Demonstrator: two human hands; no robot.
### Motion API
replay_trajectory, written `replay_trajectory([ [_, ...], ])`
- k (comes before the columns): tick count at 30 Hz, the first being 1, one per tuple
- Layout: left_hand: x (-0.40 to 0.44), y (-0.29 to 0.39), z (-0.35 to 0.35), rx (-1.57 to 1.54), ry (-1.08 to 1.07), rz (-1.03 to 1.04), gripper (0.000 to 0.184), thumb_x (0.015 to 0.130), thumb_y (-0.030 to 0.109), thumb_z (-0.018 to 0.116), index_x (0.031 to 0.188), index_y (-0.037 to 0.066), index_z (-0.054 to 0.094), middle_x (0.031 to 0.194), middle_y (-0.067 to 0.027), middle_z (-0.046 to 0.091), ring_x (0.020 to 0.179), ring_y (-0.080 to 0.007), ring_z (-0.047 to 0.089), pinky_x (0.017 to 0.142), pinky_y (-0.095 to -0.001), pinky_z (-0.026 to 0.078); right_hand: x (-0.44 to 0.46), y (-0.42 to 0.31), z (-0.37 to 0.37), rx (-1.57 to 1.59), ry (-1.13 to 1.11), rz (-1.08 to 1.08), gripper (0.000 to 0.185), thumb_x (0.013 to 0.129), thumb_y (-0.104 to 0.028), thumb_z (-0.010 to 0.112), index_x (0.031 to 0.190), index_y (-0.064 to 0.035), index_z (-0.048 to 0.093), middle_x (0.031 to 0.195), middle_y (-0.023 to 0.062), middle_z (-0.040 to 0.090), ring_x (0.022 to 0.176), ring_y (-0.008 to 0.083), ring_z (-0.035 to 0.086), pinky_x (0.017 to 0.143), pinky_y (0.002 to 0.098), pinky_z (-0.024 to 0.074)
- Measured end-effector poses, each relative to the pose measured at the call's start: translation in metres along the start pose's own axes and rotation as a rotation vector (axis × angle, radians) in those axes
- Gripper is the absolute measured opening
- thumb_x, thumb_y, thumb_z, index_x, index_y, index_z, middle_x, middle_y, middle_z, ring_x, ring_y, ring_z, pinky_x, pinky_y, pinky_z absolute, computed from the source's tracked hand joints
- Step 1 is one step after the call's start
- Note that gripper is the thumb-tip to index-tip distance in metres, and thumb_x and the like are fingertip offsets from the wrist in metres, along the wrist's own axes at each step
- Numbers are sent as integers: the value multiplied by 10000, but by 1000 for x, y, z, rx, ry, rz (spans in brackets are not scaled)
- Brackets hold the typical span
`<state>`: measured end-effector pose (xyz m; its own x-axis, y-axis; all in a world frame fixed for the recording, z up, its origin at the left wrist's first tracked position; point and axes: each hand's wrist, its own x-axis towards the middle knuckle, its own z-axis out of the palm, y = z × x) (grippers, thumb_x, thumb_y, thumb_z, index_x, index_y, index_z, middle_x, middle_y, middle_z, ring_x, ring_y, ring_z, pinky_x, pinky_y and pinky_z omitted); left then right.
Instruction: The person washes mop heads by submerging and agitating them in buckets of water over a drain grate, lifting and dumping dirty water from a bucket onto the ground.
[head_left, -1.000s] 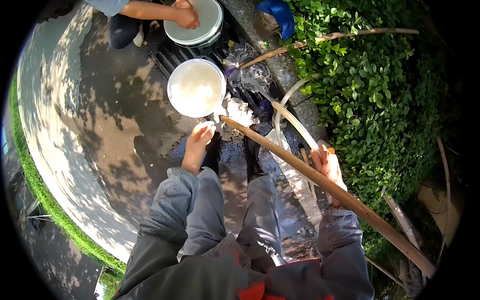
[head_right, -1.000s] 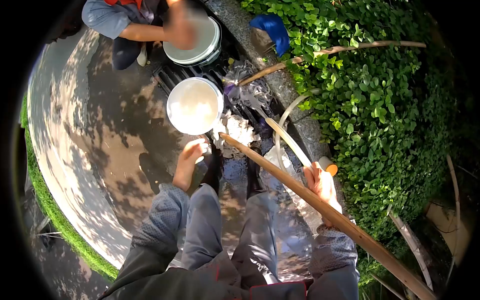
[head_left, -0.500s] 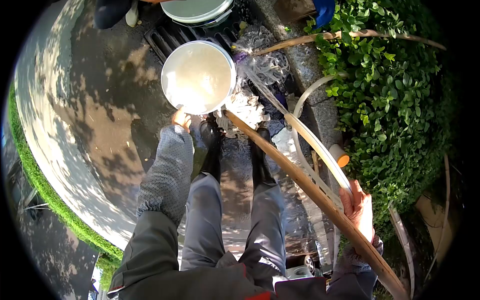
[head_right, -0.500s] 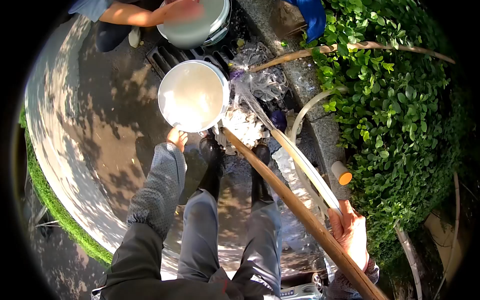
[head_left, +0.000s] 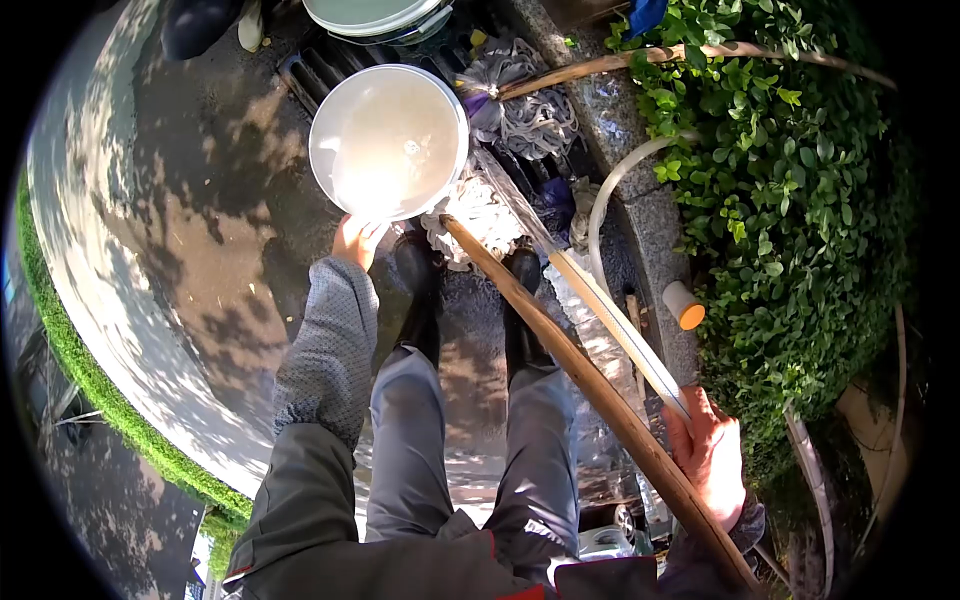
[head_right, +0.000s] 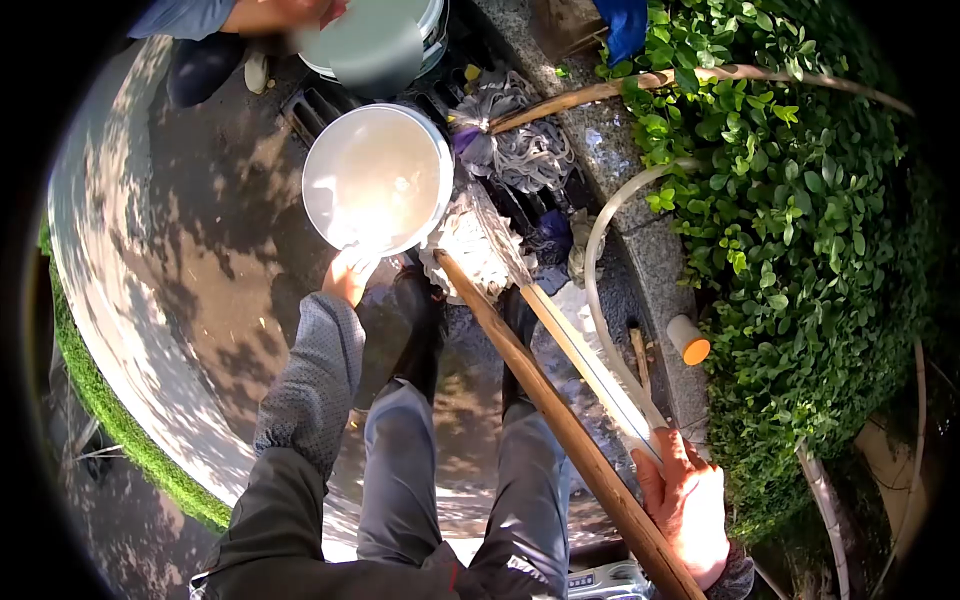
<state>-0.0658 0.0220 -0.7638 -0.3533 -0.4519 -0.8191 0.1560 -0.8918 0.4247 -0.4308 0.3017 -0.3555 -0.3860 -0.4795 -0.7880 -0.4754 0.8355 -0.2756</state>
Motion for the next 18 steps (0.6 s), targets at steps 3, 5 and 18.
replay_trajectory([
  [3,-3,0,14,46,22,41,267,929,169,525,1136,4,493,1170,-143,567,1110,-277,558,1013,-432,436,-5,-2,4,-16,-23,-41,238,849,-122,636,1038,-7,548,839,205,632,643,373,637,537,395,517],
  [5,-8,7,29,150,29,68,231,932,182,540,1090,19,501,1138,-143,577,1079,-269,571,1002,-423,438,-7,0,6,-6,-18,-51,242,843,-120,641,1039,-11,551,840,203,633,641,370,638,536,394,516],
  [18,-16,108,172,740,172,102,278,839,231,710,899,12,551,831,-82,625,738,-141,636,629,-221,569,-14,17,15,-19,40,-63,225,841,-142,650,1000,-4,571,761,178,616,613,360,634,542,409,514],
])
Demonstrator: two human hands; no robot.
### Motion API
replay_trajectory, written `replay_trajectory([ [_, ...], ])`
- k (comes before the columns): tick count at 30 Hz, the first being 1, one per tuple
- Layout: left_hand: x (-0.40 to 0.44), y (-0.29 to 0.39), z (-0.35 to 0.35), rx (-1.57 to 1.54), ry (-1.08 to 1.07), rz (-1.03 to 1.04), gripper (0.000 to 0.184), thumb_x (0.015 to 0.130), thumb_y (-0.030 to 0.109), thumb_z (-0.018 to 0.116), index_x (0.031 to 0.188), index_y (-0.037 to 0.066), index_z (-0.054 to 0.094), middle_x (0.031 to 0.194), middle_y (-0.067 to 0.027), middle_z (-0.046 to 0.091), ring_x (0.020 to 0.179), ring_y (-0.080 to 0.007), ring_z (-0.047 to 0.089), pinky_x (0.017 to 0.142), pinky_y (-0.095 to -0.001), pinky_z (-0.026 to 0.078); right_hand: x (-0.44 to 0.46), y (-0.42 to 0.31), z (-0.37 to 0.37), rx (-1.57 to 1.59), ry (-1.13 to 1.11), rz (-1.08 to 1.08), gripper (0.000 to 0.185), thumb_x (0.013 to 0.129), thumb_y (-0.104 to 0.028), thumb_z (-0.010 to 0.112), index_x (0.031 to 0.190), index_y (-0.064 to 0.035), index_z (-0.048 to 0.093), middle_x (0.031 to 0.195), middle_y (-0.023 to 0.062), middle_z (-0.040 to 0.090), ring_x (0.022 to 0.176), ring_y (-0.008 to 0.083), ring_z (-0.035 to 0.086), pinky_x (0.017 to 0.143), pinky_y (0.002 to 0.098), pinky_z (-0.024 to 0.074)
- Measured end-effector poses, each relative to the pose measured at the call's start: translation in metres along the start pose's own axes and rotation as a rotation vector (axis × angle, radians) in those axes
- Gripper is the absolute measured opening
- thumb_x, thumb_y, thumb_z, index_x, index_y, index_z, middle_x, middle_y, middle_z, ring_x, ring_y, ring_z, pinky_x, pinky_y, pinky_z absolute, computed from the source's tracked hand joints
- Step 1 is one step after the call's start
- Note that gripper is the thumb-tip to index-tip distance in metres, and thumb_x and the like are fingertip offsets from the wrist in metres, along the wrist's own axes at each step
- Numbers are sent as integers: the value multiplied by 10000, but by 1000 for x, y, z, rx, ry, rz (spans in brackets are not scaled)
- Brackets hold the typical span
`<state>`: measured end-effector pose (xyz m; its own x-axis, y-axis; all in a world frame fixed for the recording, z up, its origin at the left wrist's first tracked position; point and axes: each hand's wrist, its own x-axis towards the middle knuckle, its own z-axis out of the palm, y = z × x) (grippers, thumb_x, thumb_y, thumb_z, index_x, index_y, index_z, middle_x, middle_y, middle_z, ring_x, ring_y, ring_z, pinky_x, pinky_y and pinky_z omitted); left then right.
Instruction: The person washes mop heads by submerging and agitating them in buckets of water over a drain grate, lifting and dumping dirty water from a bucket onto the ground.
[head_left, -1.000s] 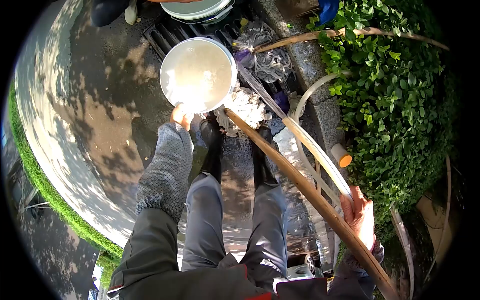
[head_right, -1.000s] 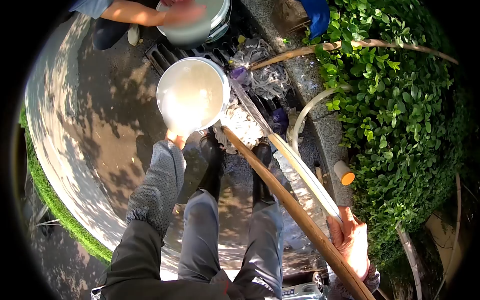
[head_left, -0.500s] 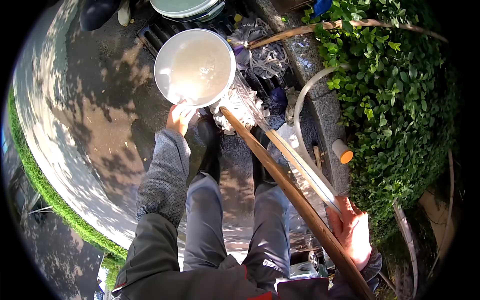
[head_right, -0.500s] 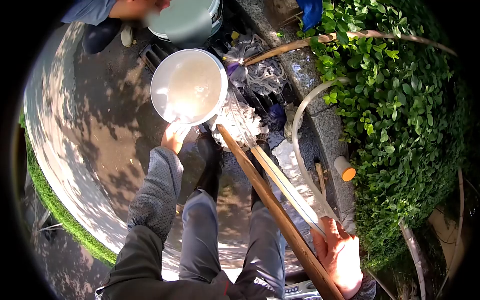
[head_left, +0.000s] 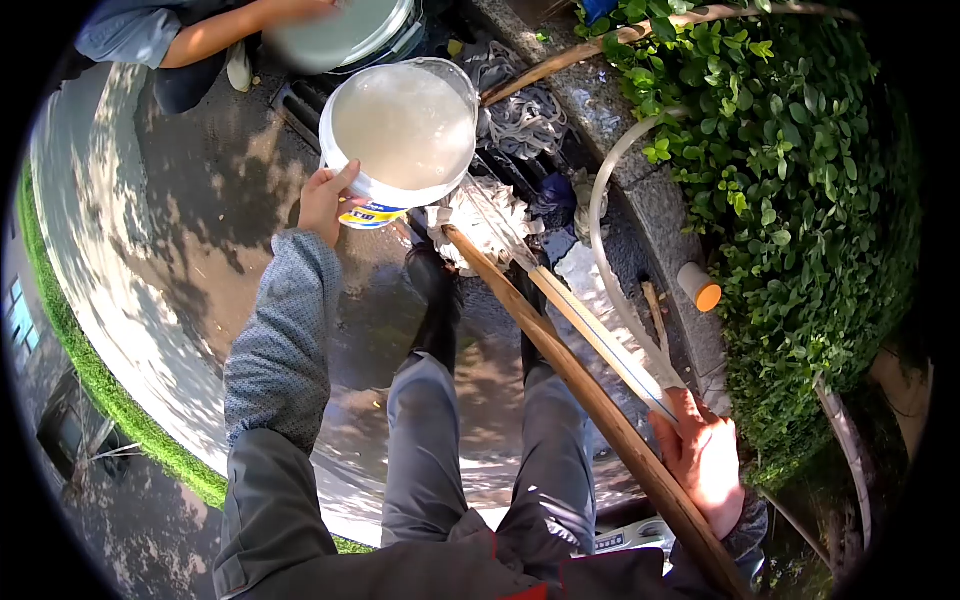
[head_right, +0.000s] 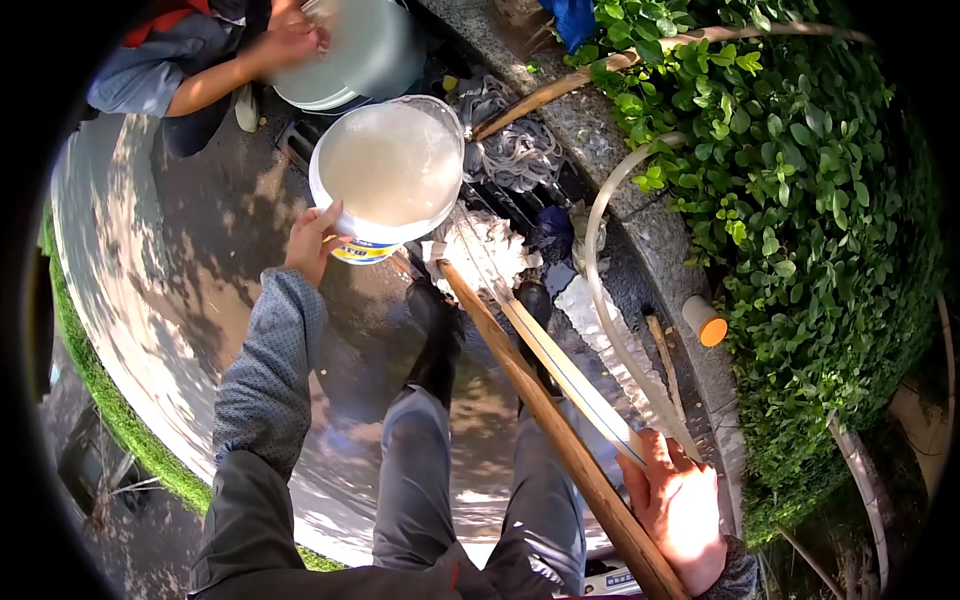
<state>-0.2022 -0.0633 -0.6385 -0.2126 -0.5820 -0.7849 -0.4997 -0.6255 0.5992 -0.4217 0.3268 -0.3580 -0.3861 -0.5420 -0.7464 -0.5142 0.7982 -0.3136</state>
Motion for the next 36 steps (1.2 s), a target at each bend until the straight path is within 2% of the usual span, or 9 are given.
replay_trajectory([
  [8,11,-18,-17,342,260,-47,440,751,222,789,962,-105,582,824,-163,658,618,-178,653,513,-231,562,4,14,-1,73,31,-31,201,852,-138,636,974,5,565,695,173,594,592,364,625,519,415,495],
  [13,17,-28,-20,790,297,-117,802,658,375,827,1154,-174,519,901,-212,670,576,-227,658,498,-282,545,6,11,-7,104,26,-15,197,856,-135,629,977,6,562,688,174,587,576,363,616,509,412,485],
  [16,22,-38,-29,912,274,-206,820,663,397,815,1181,-165,517,930,-209,670,601,-224,667,513,-294,540,7,11,-9,118,9,-4,196,856,-133,627,979,4,561,692,174,588,575,361,616,507,412,484],
  [17,23,-40,-31,949,278,-244,786,647,434,811,1127,-140,571,971,-218,670,733,-259,688,629,-327,554,7,11,-9,125,4,0,195,856,-132,627,979,4,561,694,174,588,576,360,617,508,411,484],
  [23,22,-34,-50,1349,432,-176,683,612,434,818,1015,-91,646,1005,-227,670,940,-316,660,845,-359,513,9,8,-11,124,7,6,197,848,-132,630,977,1,560,708,176,597,589,362,620,524,423,488],
  [26,21,-30,-70,1352,391,-170,611,623,392,813,985,-77,664,992,-218,675,928,-307,665,839,-362,518,7,10,-7,107,-14,25,203,850,-141,629,979,1,562,721,179,603,607,367,621,545,430,491],
  [27,12,-20,-67,1316,320,-227,686,640,353,817,1093,-108,587,1051,-236,647,965,-316,647,850,-381,514,6,10,-7,96,-20,30,202,850,-143,628,975,2,563,724,180,604,611,369,621,551,432,492],
  [31,35,-65,-118,1281,359,17,734,638,313,839,1153,-99,516,1107,-257,608,992,-343,625,840,-393,511,6,12,-8,107,-12,37,227,845,-144,640,999,11,579,784,211,621,663,390,626,576,434,500],
  [36,-3,-25,-82,1158,273,212,586,691,262,810,1084,-76,537,923,-203,656,773,-280,667,685,-349,548,6,11,-9,110,-17,44,234,841,-137,646,1008,14,584,805,223,628,678,401,627,573,434,501],
])
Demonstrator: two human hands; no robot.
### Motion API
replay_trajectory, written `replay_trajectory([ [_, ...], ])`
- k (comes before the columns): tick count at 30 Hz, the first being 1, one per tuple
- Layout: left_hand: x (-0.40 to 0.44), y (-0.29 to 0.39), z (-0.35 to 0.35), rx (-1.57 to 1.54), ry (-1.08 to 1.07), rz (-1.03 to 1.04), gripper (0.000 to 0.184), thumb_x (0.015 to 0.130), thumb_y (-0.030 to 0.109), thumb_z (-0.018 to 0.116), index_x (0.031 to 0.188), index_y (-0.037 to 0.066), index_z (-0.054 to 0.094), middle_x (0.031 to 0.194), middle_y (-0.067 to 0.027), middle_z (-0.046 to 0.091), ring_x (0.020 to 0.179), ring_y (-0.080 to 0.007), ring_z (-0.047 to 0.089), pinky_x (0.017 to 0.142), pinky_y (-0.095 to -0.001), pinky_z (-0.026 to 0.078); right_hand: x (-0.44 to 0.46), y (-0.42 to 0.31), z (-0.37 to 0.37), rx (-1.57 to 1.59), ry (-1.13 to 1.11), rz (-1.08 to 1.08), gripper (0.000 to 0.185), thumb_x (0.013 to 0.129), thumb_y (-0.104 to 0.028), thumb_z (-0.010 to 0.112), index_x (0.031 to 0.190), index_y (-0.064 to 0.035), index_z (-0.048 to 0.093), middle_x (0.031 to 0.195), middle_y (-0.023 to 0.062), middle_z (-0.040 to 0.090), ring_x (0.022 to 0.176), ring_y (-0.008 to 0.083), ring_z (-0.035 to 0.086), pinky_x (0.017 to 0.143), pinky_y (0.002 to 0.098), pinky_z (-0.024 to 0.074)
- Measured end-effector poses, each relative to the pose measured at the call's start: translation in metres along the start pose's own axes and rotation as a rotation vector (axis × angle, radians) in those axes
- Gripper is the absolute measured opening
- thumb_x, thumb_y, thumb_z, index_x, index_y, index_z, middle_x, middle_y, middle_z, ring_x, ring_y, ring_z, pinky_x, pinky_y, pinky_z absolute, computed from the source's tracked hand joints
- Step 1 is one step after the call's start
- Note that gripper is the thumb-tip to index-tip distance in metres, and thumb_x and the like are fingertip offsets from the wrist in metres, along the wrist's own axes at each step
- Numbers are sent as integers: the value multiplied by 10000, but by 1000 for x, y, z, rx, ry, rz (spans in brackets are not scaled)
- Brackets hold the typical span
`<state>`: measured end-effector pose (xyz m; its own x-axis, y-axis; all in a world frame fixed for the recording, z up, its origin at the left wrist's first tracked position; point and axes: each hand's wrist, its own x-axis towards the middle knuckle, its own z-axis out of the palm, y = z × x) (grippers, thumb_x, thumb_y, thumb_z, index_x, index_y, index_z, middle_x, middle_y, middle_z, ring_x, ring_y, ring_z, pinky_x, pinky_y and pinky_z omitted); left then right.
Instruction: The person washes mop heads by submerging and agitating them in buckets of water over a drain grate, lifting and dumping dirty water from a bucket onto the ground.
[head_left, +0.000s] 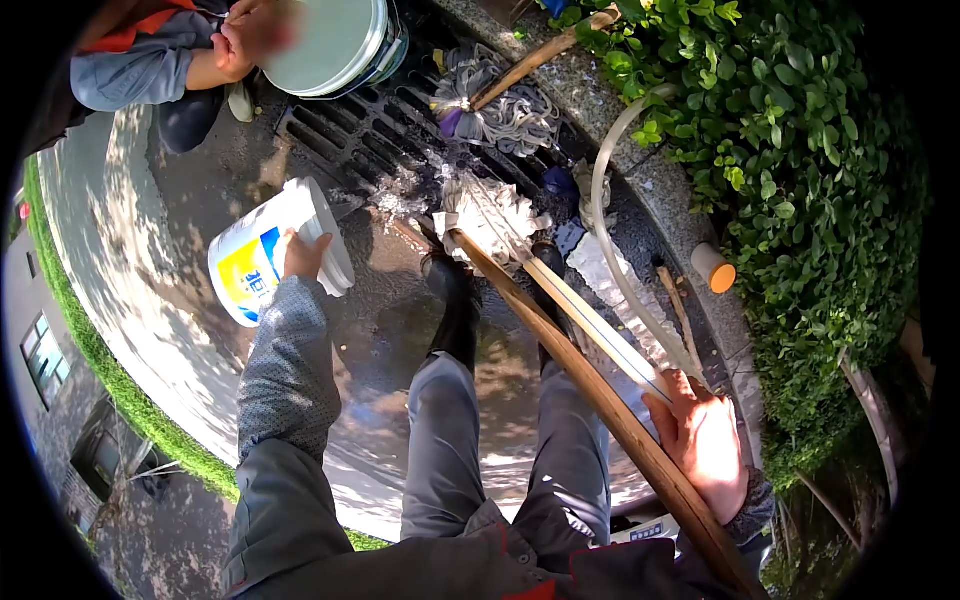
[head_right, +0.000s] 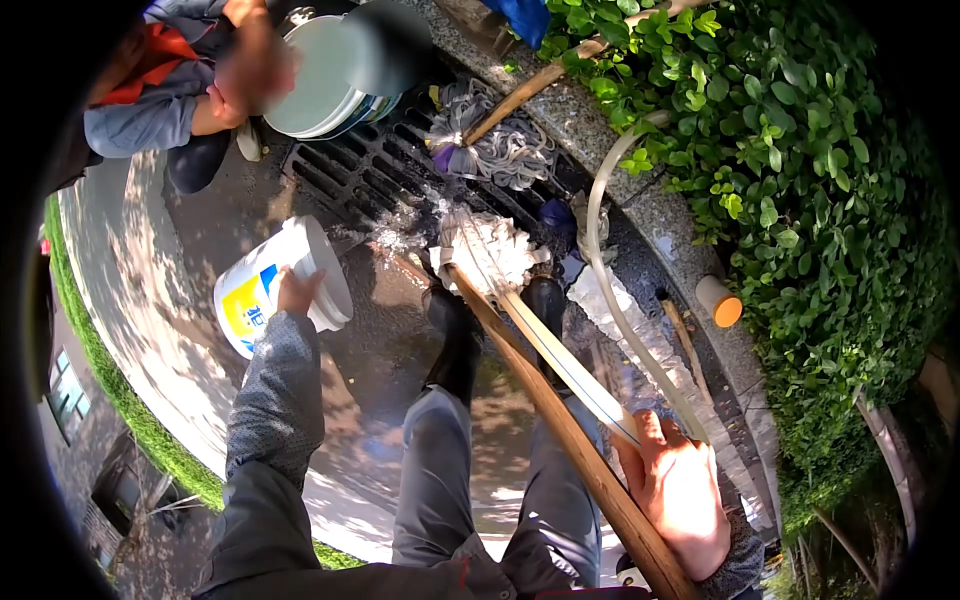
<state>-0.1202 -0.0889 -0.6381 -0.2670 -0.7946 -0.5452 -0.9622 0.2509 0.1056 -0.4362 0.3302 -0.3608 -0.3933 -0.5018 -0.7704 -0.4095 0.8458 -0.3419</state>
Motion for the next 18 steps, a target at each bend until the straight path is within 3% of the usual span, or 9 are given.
replay_trajectory([
  [2,-9,19,-14,-319,-23,-42,554,709,256,797,1071,-77,540,883,-194,661,718,-260,667,638,-335,549,1,-2,0,17,-4,2,227,841,-133,644,1004,14,582,801,221,627,670,401,626,570,436,500],
  [8,-31,40,0,-932,-107,-309,339,840,197,674,1035,-25,506,980,-119,592,877,-202,628,750,-319,582,-4,1,7,40,38,-33,208,840,-117,640,994,7,574,779,218,620,647,406,619,558,437,497],
  [10,-32,40,22,-1098,-154,-378,299,864,166,635,1049,-23,496,977,-109,588,897,-205,626,778,-317,577,-5,-2,8,33,34,-13,207,836,-108,642,993,8,573,778,217,618,649,408,618,555,434,495],
  [15,-4,-4,128,-1408,-140,-419,168,855,12,539,1013,-31,576,911,-76,614,806,-156,621,672,-271,540,-5,-5,11,38,50,-33,211,839,-111,637,992,18,572,763,207,617,645,394,628,548,423,501],
  [18,4,-30,164,-1472,-42,-471,197,864,29,554,1049,-39,562,907,-79,611,794,-156,618,691,-277,533,-6,-6,14,12,69,-72,233,850,-156,636,978,30,576,718,182,618,604,364,641,531,413,517],
])
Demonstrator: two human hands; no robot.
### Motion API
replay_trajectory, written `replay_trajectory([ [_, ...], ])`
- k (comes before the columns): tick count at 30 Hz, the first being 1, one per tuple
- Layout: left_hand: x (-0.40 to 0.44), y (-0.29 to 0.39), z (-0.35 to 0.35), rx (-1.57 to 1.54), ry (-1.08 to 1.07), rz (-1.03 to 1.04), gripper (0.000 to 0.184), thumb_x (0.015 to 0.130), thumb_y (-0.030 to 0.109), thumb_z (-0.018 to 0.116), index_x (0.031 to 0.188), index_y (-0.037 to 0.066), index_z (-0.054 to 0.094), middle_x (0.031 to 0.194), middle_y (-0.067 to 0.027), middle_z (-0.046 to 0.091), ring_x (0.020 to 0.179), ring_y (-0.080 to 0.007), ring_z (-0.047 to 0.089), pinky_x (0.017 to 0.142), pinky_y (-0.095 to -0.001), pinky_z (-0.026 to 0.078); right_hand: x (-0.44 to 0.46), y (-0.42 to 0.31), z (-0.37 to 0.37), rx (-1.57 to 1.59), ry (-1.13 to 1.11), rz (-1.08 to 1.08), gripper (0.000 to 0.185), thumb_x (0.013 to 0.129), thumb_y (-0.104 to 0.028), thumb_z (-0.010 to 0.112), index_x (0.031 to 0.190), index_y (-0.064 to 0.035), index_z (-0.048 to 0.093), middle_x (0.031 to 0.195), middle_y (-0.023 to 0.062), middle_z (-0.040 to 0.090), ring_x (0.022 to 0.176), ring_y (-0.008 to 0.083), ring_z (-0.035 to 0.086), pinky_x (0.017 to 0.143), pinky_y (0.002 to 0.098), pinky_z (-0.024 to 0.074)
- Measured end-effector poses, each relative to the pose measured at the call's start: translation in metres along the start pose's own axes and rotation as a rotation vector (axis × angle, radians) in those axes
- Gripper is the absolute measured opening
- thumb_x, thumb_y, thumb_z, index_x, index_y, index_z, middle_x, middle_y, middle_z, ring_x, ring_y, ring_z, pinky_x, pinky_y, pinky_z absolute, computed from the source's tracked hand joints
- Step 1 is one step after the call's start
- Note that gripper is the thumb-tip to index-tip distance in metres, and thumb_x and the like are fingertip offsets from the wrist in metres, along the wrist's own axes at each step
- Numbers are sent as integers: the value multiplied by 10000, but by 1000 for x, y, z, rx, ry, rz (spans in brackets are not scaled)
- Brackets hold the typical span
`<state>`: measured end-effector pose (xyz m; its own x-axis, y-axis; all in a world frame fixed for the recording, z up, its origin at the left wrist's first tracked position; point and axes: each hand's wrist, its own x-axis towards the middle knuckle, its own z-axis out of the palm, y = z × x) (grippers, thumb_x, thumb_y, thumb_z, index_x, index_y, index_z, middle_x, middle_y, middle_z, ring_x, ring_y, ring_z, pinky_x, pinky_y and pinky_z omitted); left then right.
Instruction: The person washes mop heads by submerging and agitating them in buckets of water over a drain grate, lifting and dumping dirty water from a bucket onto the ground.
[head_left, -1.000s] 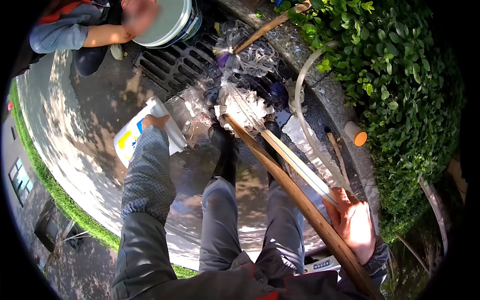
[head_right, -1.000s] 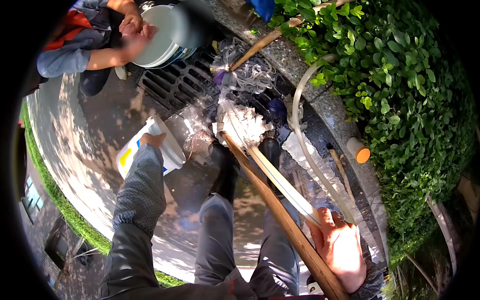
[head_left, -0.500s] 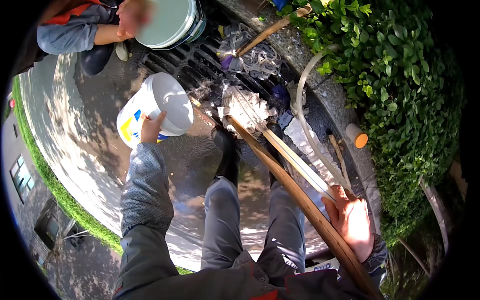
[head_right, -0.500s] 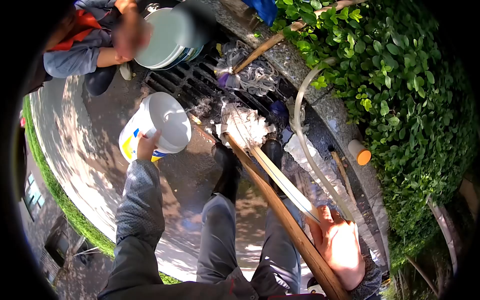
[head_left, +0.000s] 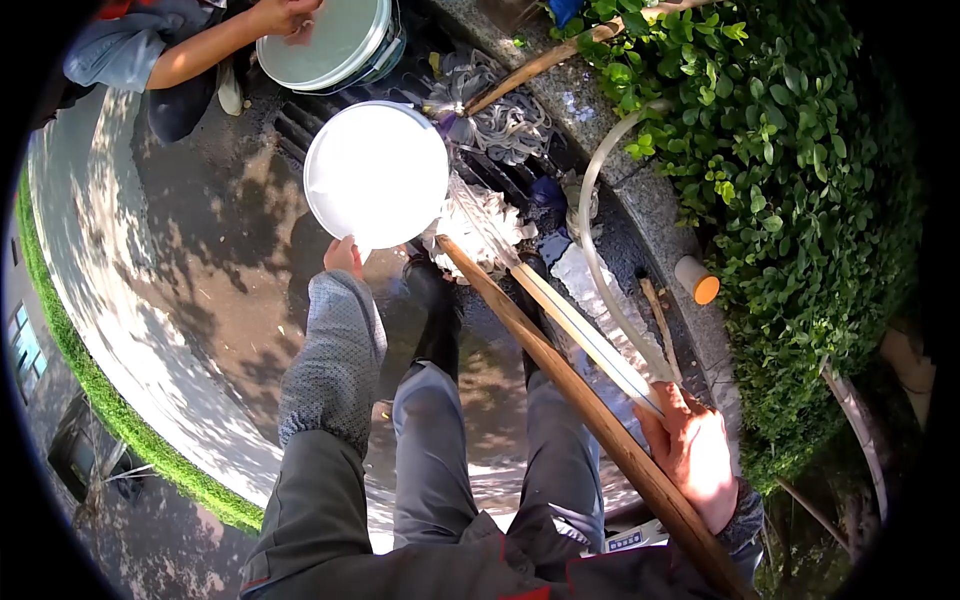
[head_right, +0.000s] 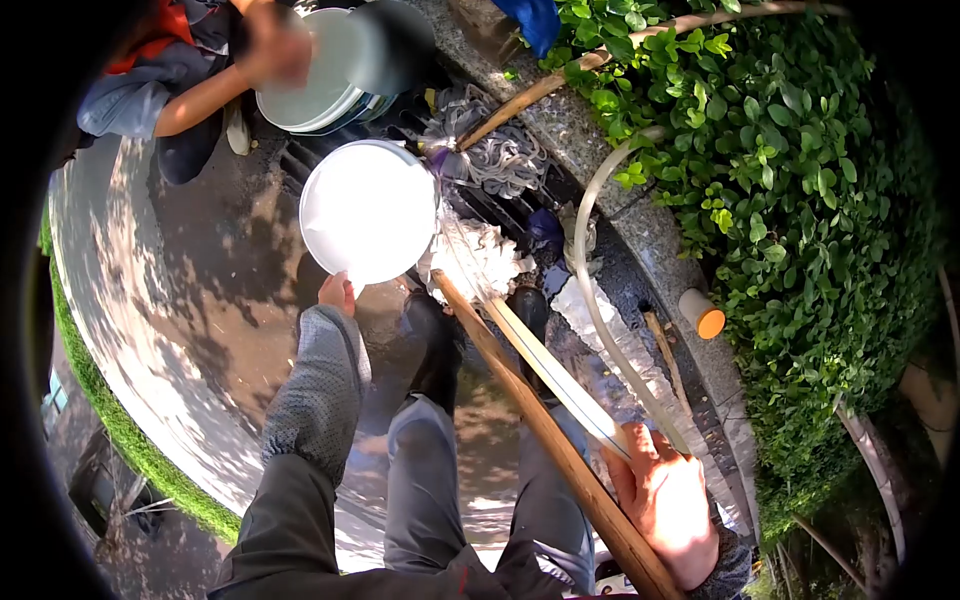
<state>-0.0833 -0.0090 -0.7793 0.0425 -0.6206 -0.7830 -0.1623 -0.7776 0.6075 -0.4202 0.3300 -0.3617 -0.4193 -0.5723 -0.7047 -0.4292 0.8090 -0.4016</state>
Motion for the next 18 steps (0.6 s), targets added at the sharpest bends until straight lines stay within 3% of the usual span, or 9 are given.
replay_trajectory([
  [3,18,-14,-24,42,-121,-50,334,887,79,570,1176,-67,489,991,-139,610,903,-232,620,788,-321,515,1,-3,-1,-41,-6,-17,243,853,-165,637,976,34,575,715,188,616,603,362,643,529,412,518],
  [6,-18,-4,-10,1052,312,373,412,857,54,563,1244,-50,469,1048,-178,619,984,-281,606,835,-357,481,-1,-1,3,-42,9,-35,259,855,-176,640,973,45,576,706,198,612,590,362,638,522,407,517],
  [7,-84,16,18,1040,287,583,450,831,46,564,1261,-34,456,1078,-186,571,1040,-324,561,909,-392,438,-2,0,5,-44,19,-41,265,855,-180,641,973,49,576,704,201,611,585,362,636,518,404,516],
  [9,-200,56,67,881,-130,785,531,811,114,576,1306,-9,430,1181,-186,507,1133,-326,489,978,-436,364,-4,0,7,-6,-1,-14,200,869,-124,614,999,16,556,768,233,611,671,405,617,549,420,486],
  [12,-378,108,118,725,-1155,857,655,780,216,594,1374,29,390,1335,-186,411,1273,-330,382,1080,-502,252,-2,-15,0,-42,16,-70,274,864,-199,638,950,50,564,683,206,608,580,355,634,482,405,488],
  [14,-460,117,140,615,-1506,924,735,786,319,595,1414,34,341,1406,-182,350,1358,-324,285,1128,-543,164,-2,-10,5,99,-19,-58,262,870,-203,637,940,32,545,648,189,587,533,352,608,463,399,469],
  [15,-486,119,153,557,-1502,995,786,775,362,623,1431,54,319,1431,-169,323,1390,-313,222,1139,-542,130,3,-10,-1,94,-105,-88,266,879,-233,637,950,3,536,644,126,583,517,299,589,467,367,455],
  [16,-504,123,160,496,-1376,966,743,763,371,660,1382,69,380,1367,-148,392,1339,-308,305,1132,-542,165,-6,-17,15,-348,539,-448,242,870,-223,666,948,-14,570,648,61,545,541,231,549,491,320,435],
  [18,-520,123,172,414,-1231,1056,651,681,292,723,1244,65,486,1225,-127,489,1237,-305,408,1103,-523,237,1,-9,41,-17,618,-367,197,829,-147,719,936,-21,610,682,26,518,591,167,513,521,294,423],
])
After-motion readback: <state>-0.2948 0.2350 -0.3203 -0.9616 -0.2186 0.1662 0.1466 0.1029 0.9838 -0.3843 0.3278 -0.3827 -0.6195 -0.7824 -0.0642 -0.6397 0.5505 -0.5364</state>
